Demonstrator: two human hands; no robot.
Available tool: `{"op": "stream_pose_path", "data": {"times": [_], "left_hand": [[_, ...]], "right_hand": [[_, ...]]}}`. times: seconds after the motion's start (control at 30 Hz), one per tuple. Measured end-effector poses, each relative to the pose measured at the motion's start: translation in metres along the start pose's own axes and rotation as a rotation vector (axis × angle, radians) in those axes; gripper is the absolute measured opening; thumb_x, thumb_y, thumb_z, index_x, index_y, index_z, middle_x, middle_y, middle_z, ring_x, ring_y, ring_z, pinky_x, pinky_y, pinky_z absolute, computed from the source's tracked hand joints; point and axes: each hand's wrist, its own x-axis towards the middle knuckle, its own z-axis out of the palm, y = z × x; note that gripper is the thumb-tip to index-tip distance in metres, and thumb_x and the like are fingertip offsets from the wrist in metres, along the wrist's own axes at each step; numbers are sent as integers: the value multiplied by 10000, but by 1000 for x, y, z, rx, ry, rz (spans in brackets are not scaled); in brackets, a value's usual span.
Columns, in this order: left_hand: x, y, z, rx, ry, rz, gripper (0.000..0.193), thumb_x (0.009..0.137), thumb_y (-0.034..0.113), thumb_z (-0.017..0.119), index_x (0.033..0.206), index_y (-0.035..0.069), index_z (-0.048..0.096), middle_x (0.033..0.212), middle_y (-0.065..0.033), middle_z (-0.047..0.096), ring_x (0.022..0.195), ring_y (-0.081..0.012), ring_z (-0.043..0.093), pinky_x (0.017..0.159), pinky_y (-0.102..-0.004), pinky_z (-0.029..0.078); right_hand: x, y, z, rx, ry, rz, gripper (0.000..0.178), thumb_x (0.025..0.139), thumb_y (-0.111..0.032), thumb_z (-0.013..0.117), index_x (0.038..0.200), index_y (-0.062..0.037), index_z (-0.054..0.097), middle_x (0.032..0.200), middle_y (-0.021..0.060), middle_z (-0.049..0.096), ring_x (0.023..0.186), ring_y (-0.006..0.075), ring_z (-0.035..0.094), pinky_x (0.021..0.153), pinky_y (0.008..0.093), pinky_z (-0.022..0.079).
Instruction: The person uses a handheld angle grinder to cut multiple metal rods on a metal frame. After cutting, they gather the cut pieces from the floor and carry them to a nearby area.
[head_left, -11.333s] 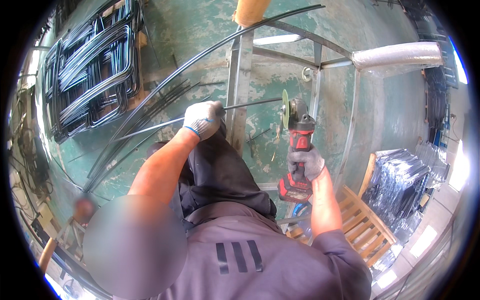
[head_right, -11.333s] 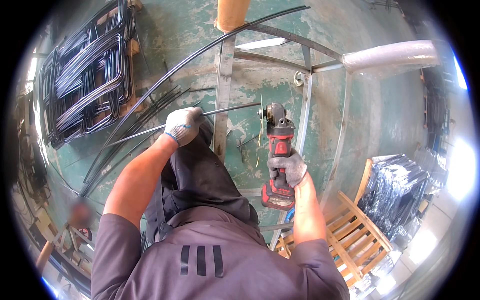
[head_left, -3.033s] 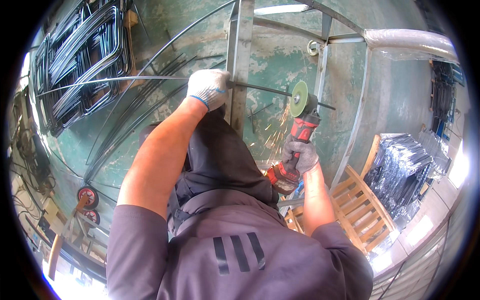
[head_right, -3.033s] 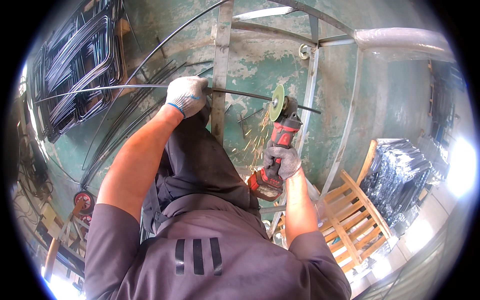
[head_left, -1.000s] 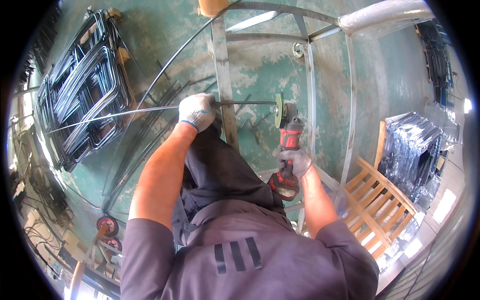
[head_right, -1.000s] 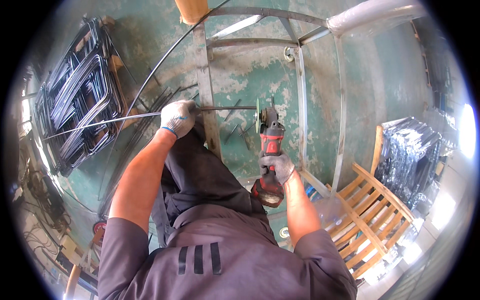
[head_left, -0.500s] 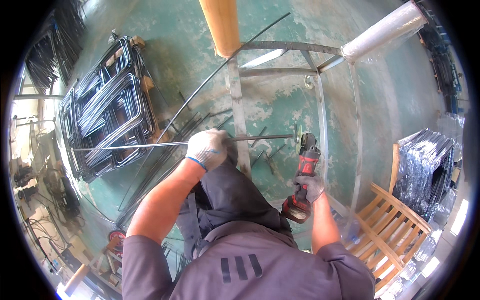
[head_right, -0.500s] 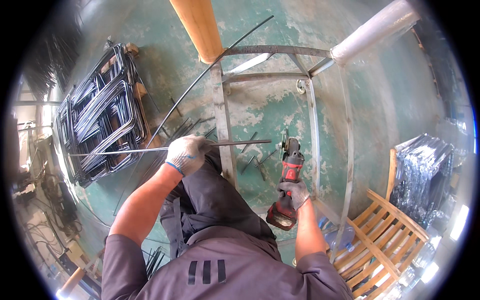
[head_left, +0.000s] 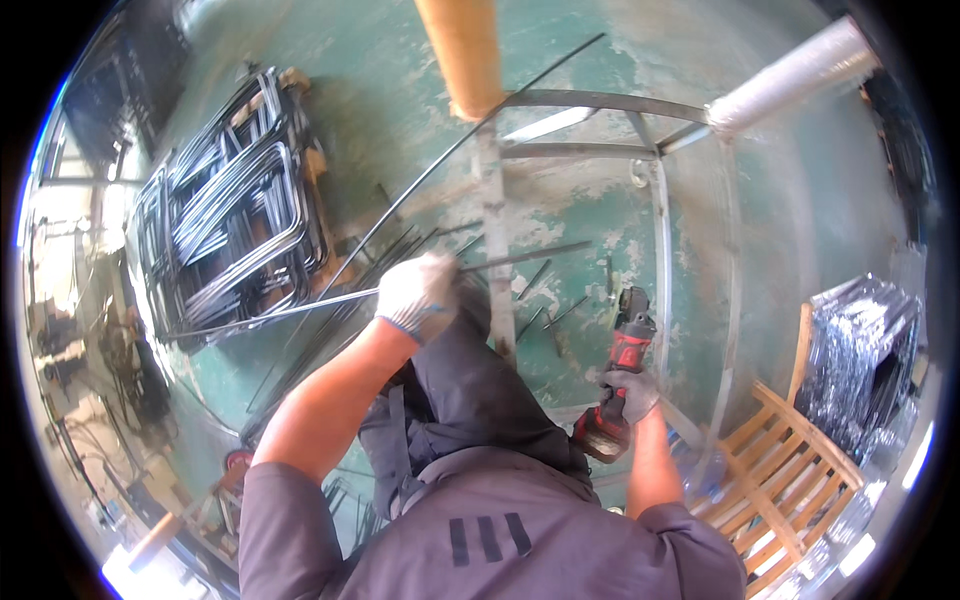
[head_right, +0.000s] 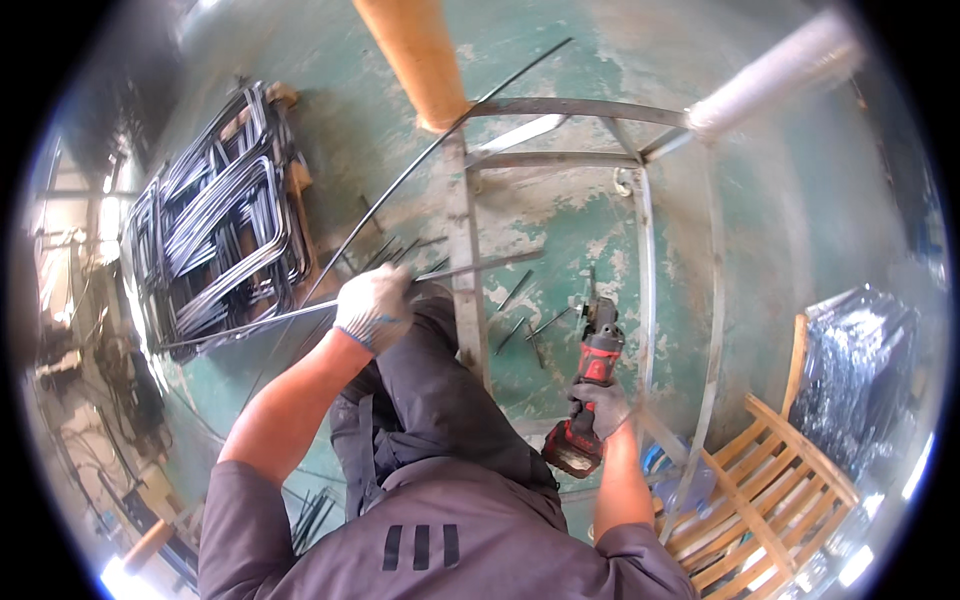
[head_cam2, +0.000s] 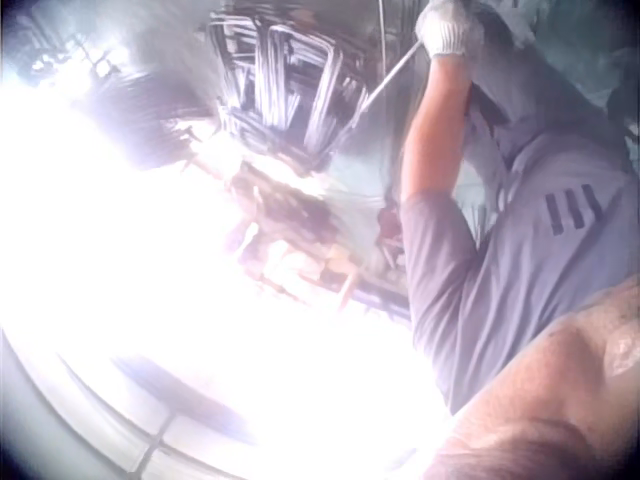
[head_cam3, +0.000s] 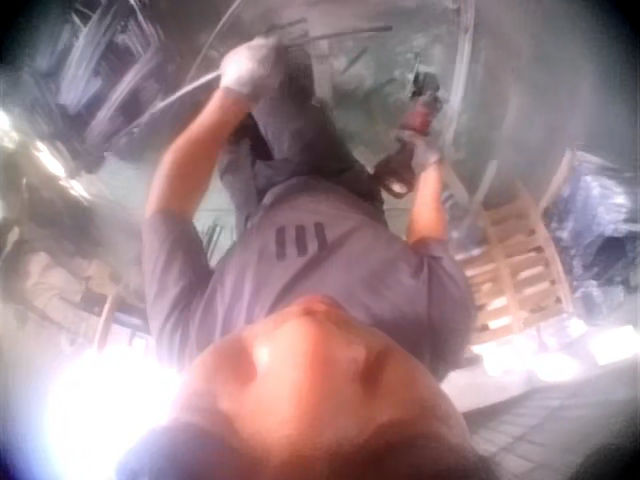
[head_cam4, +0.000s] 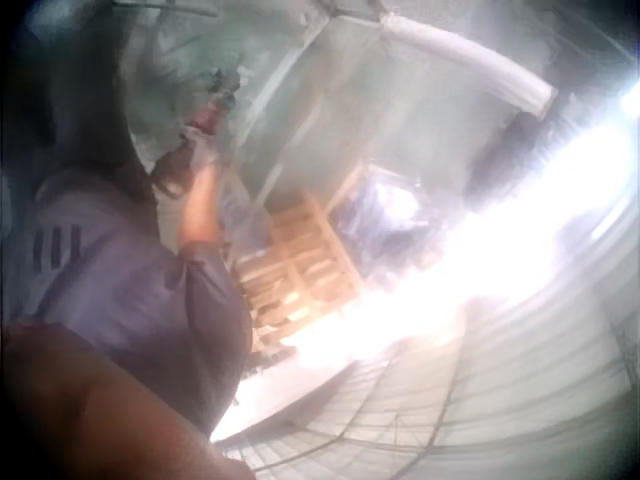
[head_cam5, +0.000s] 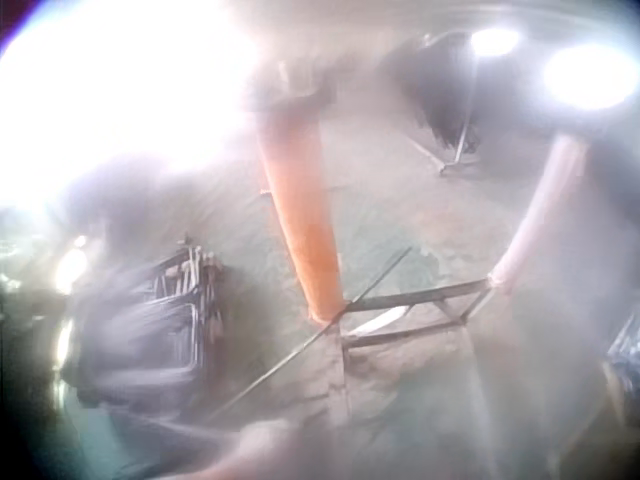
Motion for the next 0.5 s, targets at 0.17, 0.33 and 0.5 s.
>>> {"op": "stream_pose_path", "data": {"times": [0.17,0.33,0.5], "left_hand": [[21,30,-42,-23,75,95,207,1012,207,666,1100,41,753,1038,-234,767,1003,-440,783,862,-552,621],[16,42,-52,18,71,99,211,1002,176,660,1107,22,758,1053,-246,793,985,-416,815,819,-533,651],[33,65,-105,-80,-33,66,115,888,163,821,869,50,813,890,-172,834,783,-356,839,671,-493,666]], "right_hand": [[-3,-9,10,66,-13,72,178,889,-38,755,1056,-41,692,829,83,705,626,193,670,597,364,567],[9,-8,14,69,-37,67,182,882,-33,756,1050,-53,689,820,65,679,611,186,654,583,346,558],[15,-8,20,-11,-42,118,154,868,-16,747,1001,-53,679,772,56,643,597,179,639,558,337,540]]}}
